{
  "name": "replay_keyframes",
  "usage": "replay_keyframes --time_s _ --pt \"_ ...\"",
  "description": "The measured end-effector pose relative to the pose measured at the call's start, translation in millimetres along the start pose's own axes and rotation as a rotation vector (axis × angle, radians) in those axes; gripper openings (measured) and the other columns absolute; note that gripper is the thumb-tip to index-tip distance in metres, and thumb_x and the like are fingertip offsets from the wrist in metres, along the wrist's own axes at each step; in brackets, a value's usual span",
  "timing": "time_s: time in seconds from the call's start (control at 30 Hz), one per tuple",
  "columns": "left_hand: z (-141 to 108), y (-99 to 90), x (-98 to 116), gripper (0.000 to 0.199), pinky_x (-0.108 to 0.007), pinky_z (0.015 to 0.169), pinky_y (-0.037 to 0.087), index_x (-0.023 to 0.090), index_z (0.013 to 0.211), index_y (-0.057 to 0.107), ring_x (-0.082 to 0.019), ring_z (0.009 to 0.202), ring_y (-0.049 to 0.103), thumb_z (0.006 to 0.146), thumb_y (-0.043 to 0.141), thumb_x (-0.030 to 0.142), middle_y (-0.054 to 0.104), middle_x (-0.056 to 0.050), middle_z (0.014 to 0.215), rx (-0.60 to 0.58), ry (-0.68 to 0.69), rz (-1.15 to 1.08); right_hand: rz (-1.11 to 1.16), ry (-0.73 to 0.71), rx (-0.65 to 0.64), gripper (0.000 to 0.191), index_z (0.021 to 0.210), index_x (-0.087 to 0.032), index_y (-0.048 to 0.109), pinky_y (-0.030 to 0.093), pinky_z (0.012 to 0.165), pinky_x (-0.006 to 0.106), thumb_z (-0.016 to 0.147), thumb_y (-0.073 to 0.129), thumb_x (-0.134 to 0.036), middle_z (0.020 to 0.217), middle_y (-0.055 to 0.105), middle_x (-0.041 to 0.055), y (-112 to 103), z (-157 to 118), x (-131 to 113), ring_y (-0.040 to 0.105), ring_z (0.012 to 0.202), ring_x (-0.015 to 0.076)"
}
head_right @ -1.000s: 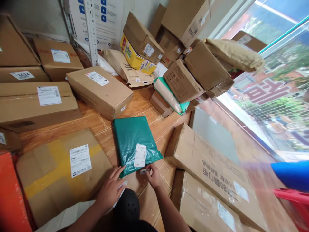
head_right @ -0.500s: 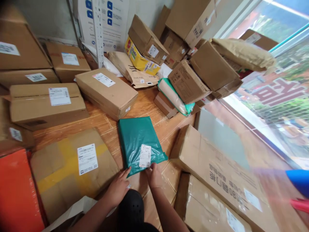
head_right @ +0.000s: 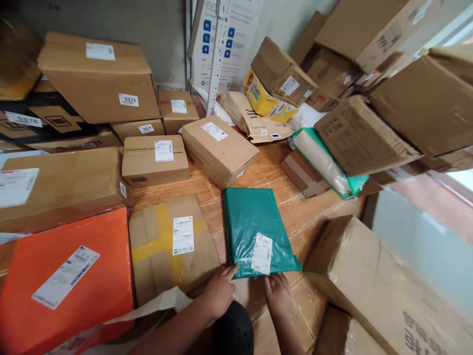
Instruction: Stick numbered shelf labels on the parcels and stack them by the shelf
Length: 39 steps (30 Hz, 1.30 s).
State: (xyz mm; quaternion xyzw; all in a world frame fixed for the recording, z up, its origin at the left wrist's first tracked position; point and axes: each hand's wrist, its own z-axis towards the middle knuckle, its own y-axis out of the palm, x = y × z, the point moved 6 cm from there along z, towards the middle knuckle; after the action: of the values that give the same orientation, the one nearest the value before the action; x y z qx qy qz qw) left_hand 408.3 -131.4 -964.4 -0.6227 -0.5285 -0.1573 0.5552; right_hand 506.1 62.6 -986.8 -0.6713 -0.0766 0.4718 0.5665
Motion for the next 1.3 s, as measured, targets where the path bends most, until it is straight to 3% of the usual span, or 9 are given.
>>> replay_keyframes --time_s 0.1,0.17,0.3,0.43,0.63,0.8,1.0,1.17,1.3 --pt "-8 -10.4 -2 0.025 -0.047 0.112 0.029 0.012 0.092 0.074 -0.033 0.130 0.044 0.076 0.056 0.017 0.045 -0.014 0.144 0.108 -0.013 -0.127 0.017 0.303 0.186 0.057 0.076 -0.014 0.063 0.049 0.061 0.046 0.071 0.043 -0.067 0.073 0.064 0.0190 -20 -4 -1 0.060 0.071 0.0340" --pt "-17 -21.5 -6 0.024 -0.042 0.104 0.039 0.015 0.091 0.072 -0.028 0.119 0.054 0.080 0.053 0.024 0.059 -0.013 0.131 0.234 -0.045 -0.238 0.224 0.267 0.022 0.055 0.086 -0.013 0.063 0.048 0.059 0.041 0.072 0.048 -0.065 0.074 0.064 0.0141 -11 -8 -33 0.059 0.067 0.0286" --pt "-33 -43.6 -21 0.033 -0.031 0.076 0.048 0.014 0.079 0.066 -0.021 0.083 0.061 0.085 0.042 0.035 0.067 -0.010 0.086 0.424 -0.093 -0.472 0.729 0.184 -0.584 0.054 0.103 -0.019 0.063 0.038 0.046 0.027 0.071 0.062 -0.063 0.073 0.063 0.0036 34 -28 -126 0.049 0.052 0.0145" --pt "-42 -65.1 -39 0.040 -0.028 0.060 0.043 0.013 0.071 0.064 -0.018 0.064 0.055 0.084 0.043 0.045 0.061 -0.005 0.065 0.465 -0.146 -0.668 0.922 0.335 -0.645 0.053 0.084 -0.017 0.064 0.023 0.042 0.023 0.061 0.073 -0.064 0.051 0.045 -0.0056 54 -24 -164 0.030 0.043 0.0069" --pt "-51 -80.1 -52 0.040 -0.029 0.068 0.047 0.013 0.090 0.069 -0.020 0.072 0.062 0.069 0.064 0.047 0.072 -0.006 0.081 0.430 -0.181 -0.892 1.008 0.357 -0.658 0.050 0.082 -0.016 0.066 0.024 0.044 0.023 0.057 0.079 -0.058 0.055 0.052 -0.0038 53 -12 -178 0.036 0.046 0.0068" --pt "-63 -81.7 -63 0.040 -0.028 0.060 0.043 0.013 0.070 0.067 -0.017 0.061 0.057 0.071 0.062 0.053 0.067 -0.003 0.064 0.512 -0.257 -0.921 1.014 0.347 -0.675 0.048 0.082 -0.016 0.067 0.029 0.046 0.024 0.058 0.079 -0.056 0.054 0.055 -0.0031 57 -18 -185 0.041 0.047 0.0083" --pt "-74 -83.6 -65 0.038 -0.031 0.068 0.048 0.015 0.081 0.067 -0.021 0.072 0.064 0.068 0.064 0.051 0.073 -0.006 0.076 0.517 -0.283 -1.009 0.984 0.349 -0.719 0.048 0.081 -0.017 0.070 0.027 0.045 0.023 0.052 0.083 -0.053 0.053 0.055 -0.0043 63 -24 -195 0.038 0.046 0.0073" --pt "-83 -71.1 -65 0.041 -0.033 0.075 0.048 0.014 0.091 0.068 -0.024 0.080 0.065 0.061 0.068 0.041 0.074 -0.009 0.086 0.472 -0.300 -1.009 0.898 0.388 -0.904 0.043 0.072 -0.015 0.070 0.033 0.050 0.022 0.047 0.088 -0.045 0.058 0.060 -0.0028 67 -37 -196 0.045 0.052 0.0077" --pt "-102 -44.5 -63 0.028 -0.031 0.065 0.043 0.013 0.075 0.068 -0.021 0.067 0.060 0.063 0.066 0.038 0.068 -0.005 0.067 0.448 -0.373 -0.956 0.872 0.395 -1.113 0.035 0.067 -0.015 0.069 0.032 0.050 0.020 0.048 0.089 -0.036 0.058 0.062 -0.0031 68 -60 -190 0.046 0.051 0.0065"
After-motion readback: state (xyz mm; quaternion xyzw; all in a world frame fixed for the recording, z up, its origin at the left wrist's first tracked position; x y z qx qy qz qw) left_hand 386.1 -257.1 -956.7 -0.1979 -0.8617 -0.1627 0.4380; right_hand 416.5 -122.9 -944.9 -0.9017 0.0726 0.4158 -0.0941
